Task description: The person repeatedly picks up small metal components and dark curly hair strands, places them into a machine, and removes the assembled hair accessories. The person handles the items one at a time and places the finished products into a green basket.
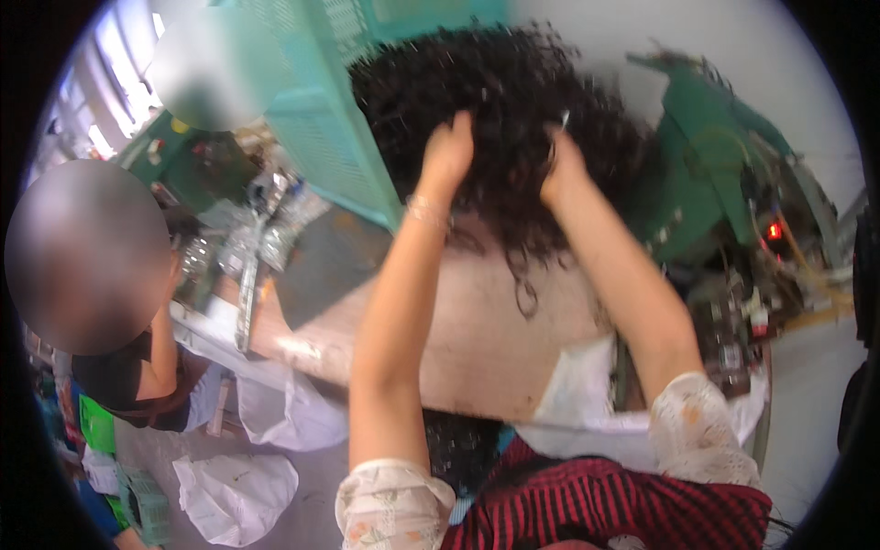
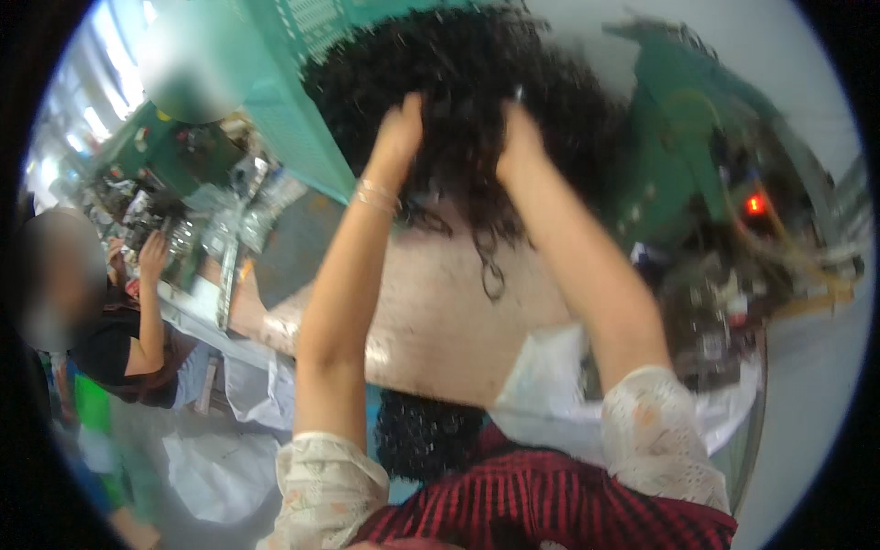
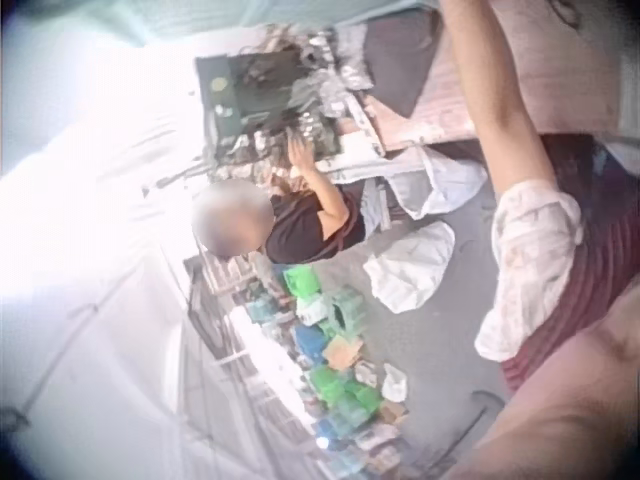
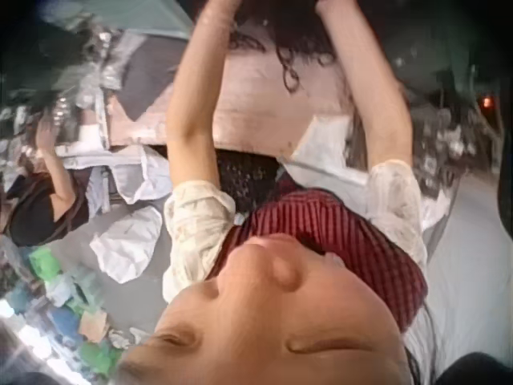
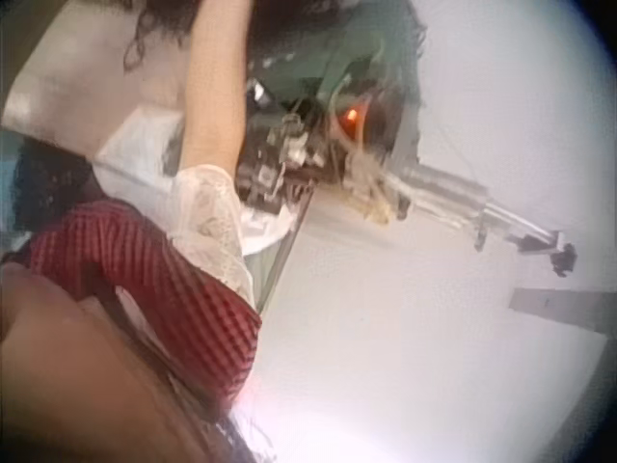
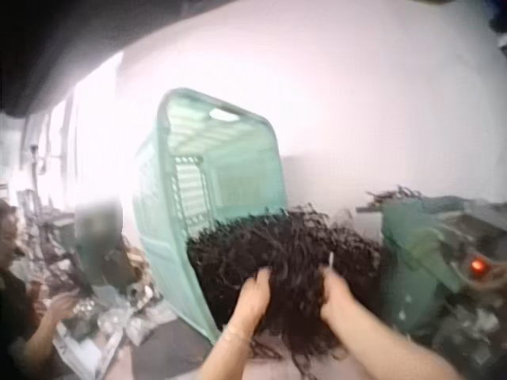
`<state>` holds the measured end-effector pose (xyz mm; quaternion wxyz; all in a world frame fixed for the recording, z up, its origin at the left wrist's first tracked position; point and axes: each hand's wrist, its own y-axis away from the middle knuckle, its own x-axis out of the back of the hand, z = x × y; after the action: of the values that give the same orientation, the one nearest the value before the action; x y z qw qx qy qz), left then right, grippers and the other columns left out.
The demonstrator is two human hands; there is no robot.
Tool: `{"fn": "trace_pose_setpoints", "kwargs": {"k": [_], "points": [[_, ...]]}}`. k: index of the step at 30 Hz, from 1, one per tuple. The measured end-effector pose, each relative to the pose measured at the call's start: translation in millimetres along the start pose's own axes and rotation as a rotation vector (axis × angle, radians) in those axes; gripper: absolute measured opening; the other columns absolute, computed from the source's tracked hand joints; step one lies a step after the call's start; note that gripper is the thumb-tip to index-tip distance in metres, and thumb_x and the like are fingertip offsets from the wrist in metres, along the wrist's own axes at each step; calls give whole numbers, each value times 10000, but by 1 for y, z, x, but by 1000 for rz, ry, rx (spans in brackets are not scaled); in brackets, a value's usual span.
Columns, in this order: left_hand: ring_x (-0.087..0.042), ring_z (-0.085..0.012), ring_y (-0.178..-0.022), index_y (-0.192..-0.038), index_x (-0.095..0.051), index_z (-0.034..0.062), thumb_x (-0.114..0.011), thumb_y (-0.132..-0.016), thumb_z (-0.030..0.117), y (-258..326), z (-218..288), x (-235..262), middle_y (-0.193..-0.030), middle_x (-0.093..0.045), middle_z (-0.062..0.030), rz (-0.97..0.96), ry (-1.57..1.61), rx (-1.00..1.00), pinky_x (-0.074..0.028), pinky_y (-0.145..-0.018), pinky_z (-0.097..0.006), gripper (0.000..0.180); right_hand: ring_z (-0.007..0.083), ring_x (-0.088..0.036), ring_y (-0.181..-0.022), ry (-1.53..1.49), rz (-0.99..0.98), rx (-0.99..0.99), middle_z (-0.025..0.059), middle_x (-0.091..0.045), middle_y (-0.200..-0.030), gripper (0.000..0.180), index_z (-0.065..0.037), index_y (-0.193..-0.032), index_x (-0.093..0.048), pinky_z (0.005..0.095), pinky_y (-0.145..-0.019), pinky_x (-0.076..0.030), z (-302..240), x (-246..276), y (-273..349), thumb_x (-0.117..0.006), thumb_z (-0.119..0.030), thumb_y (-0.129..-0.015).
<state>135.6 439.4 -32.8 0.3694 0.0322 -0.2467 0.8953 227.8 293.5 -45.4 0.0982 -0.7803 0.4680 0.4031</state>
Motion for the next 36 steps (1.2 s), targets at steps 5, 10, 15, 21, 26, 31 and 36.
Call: {"fn": "trace_pose_setpoints", "kwargs": {"k": [5, 10, 15, 21, 26, 31, 36], "points": [[-579, -463, -1032, -1030, -651, -62, -382, -900, 430, 42, 50, -55, -1011, -632, -313, -165, -234, -42, -455, -894, -442, 576, 268, -616, -647, 276, -37, 88, 83, -660, -873, 302, -106, -1078, -602, 455, -567, -528, -54, 58, 70, -495, -349, -934], [-594, -420, -1024, -1069, -650, 23, -419, -912, 401, 115, -18, -75, -976, -650, -264, -273, -107, 59, -446, -935, -421, 470, 221, -617, -911, 365, 179, 140, 86, -665, -1028, 414, -77, -1161, -631, 369, -766, -509, 2, 117, 88, -554, -410, -927], [-575, -339, -1147, -1310, -530, 41, -609, -901, 342, 89, -58, -58, -1233, -608, -203, -400, -27, 193, -444, -953, -415, 513, 254, -618, -988, 1034, 286, 23, 128, -674, -1095, 502, -71, -1182, -656, 347, -840, -480, -18, 91, 83, -574, -473, -892], [-644, -251, -1012, -1294, -567, 66, -767, -740, 262, 106, 18, 7, -1123, -667, -155, -417, -232, 338, -529, -753, -376, 620, 264, -635, -1073, 2248, 399, -49, 71, -671, -1177, 505, -153, -1169, -683, 353, -907, -487, -87, 27, 68, -707, -478, -784], [-585, -329, -1008, -1064, -657, 39, -628, -890, 186, 224, -29, 46, -1042, -646, -147, 257, -287, -118, -448, -876, -399, 229, 260, -667, -1014, 2477, 404, 694, 107, -701, -1078, 223, -111, -995, -741, 396, -756, -530, -54, -70, 93, -607, -133, -818], [-390, -404, -1301, -1399, -401, -15, -562, -932, 283, 277, -63, 31, -1403, -425, -270, 283, -309, 104, -287, -1100, -445, 577, 322, -415, -1320, 2196, -755, 1524, 137, -452, -1419, 660, -129, -1338, -513, 483, -932, -485, 35, -140, 66, -692, -162, -704], [-398, -385, -1301, -1422, -358, -16, -524, -958, 283, 287, -64, 2, -1412, -419, -253, 240, -35, 68, -294, -1103, -418, 576, 372, -340, -1365, 2656, -434, 860, 150, -364, -1472, 756, -126, -1402, -453, 498, -1017, -413, 65, -140, 53, -720, -305, -717]]}}
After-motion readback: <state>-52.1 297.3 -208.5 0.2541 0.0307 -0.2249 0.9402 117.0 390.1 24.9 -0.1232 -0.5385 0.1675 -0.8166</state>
